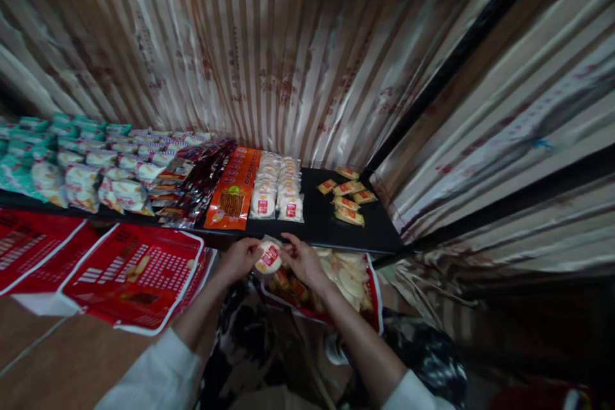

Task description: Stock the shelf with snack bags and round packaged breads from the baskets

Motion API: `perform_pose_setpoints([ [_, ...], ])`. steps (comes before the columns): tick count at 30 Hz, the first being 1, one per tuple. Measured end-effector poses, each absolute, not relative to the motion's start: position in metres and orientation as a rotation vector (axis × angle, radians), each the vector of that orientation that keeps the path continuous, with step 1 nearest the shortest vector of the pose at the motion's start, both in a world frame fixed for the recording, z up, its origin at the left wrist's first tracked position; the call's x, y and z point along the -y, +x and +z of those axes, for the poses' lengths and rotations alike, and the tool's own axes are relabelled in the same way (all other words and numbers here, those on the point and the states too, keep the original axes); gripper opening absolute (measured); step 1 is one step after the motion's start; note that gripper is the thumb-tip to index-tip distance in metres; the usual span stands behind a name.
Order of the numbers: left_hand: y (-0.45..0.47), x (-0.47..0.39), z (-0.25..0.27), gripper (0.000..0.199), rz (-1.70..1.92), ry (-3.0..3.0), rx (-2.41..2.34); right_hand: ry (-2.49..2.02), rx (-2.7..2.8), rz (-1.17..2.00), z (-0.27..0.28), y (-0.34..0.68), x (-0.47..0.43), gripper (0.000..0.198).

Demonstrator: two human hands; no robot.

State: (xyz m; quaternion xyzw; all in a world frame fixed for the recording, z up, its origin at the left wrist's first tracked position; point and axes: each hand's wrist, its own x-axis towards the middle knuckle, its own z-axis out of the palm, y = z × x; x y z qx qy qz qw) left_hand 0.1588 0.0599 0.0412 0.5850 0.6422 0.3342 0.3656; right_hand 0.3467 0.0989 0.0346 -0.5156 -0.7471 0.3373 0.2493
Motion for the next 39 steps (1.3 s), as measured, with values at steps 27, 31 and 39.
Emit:
perform_pose_setpoints([
  [27,0.171,-0.069,0.043,0.032,1.298,1.532,-1.989,-1.232,0.947,1.551,0.03,0.294,-0.132,0.037],
  [31,0.177,-0.075,0.035,0.038,1.171,1.595,-1.989,-1.253,1.091,1.451,0.027,0.28,-0.147,0.031],
  [39,0.176,-0.094,0.022,0.047,0.909,1.705,-2.023,-1.501,1.459,1.09,0.037,0.269,-0.159,0.027],
])
